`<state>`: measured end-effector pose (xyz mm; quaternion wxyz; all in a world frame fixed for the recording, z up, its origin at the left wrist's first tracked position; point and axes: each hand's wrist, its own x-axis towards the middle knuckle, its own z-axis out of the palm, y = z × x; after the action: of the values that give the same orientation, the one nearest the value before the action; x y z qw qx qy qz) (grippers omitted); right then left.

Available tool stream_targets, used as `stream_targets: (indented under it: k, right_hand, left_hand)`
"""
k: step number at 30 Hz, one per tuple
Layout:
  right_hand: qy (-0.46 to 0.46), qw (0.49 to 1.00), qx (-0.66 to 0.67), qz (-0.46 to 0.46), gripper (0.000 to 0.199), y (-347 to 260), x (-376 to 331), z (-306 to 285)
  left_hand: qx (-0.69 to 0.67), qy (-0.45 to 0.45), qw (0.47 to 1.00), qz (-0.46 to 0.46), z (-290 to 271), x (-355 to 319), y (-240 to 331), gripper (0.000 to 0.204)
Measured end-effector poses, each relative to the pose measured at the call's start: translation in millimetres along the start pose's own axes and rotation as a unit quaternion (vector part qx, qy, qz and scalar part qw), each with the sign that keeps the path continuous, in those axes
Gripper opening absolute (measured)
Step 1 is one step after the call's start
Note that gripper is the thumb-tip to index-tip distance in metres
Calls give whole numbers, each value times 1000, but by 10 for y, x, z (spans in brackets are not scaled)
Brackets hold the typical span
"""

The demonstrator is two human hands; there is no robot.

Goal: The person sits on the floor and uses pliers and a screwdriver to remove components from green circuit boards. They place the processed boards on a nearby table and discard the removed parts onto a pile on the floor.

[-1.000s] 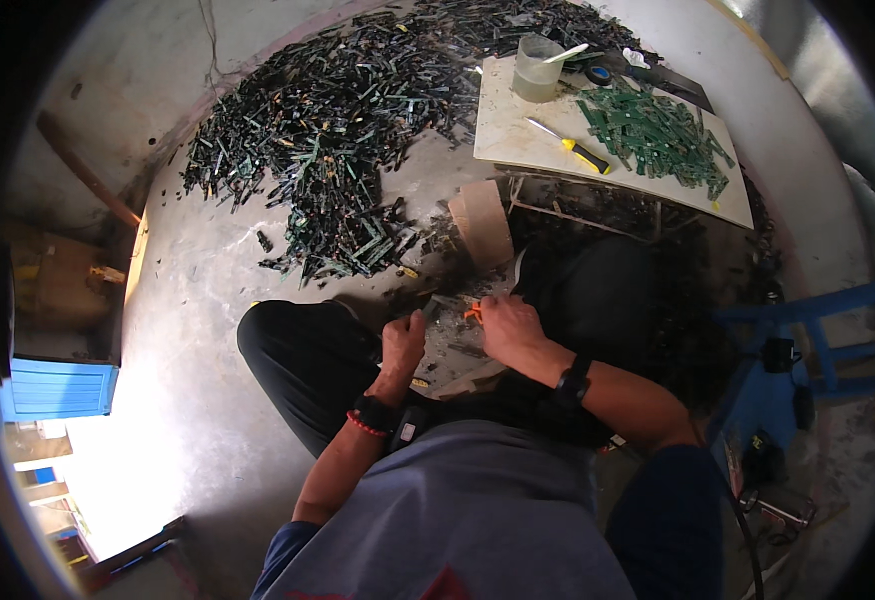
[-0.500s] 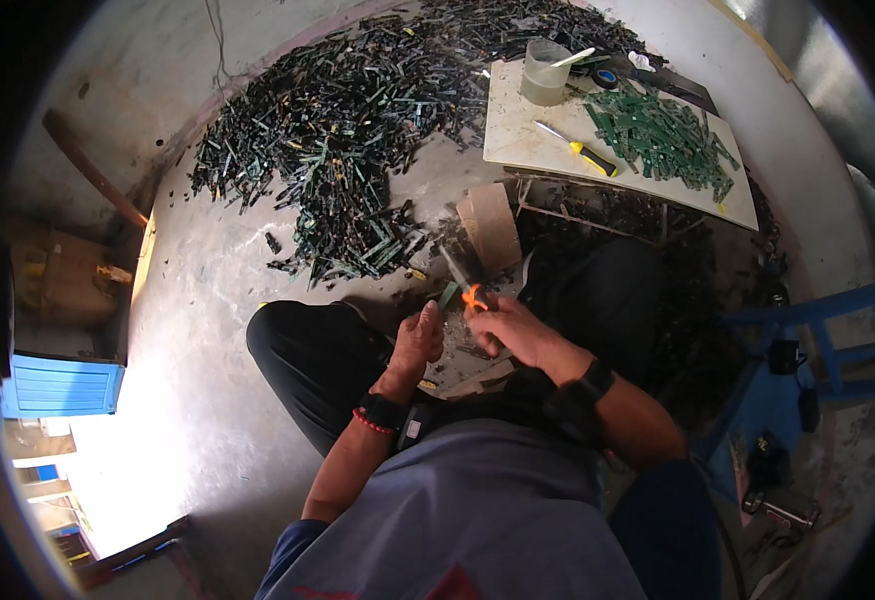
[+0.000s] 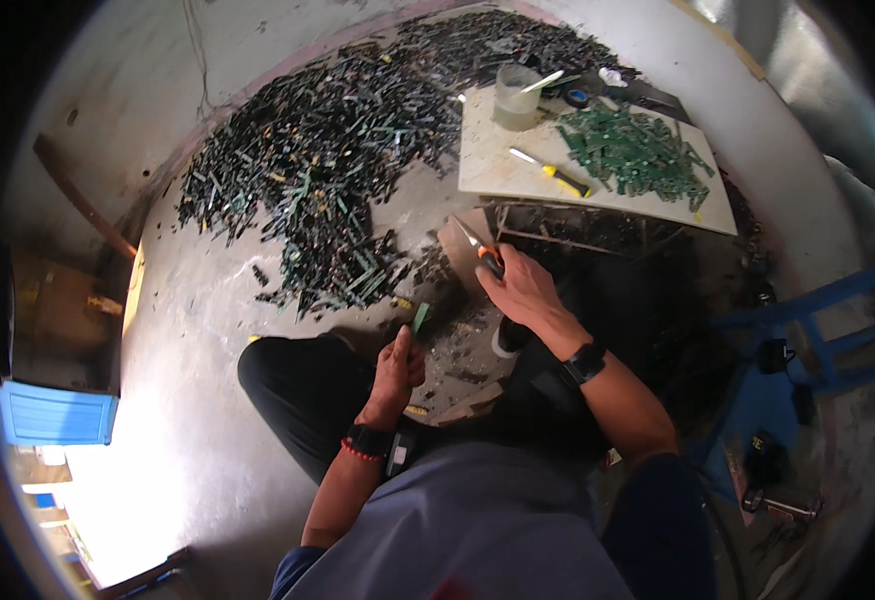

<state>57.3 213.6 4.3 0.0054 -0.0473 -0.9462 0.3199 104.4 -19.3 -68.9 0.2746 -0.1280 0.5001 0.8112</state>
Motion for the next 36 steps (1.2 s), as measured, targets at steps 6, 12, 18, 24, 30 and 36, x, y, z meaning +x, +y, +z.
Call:
stream_targets:
  k: [6,12,18,24,30,36]
  right_hand:
    - [203,973,-111,-2,43,110,587,-276]
    - [251,951,-178,-10,36,358,979,-227]
    - [338,924,-167,-65,32,328,1086,-216]
    - [131,982,112,-72,24,-60,419,266]
    - [-207,894,392,62,27,-207,-138,632]
    - [-261,839,475,53,19,-240,-127,500]
  left_hand:
    - [13,-9,1000,15,55,0,27,43]
    - [6,-18,1000,-5,-4,3,51,44]
    - [-11,-8,1000,-5,-56,5,20,43]
    - [5,11,1000,10,11,-13,46,45]
    - [86,-25,996,22,81,-9,38,46]
    - [83,-25,996,11,116,-48,101,46]
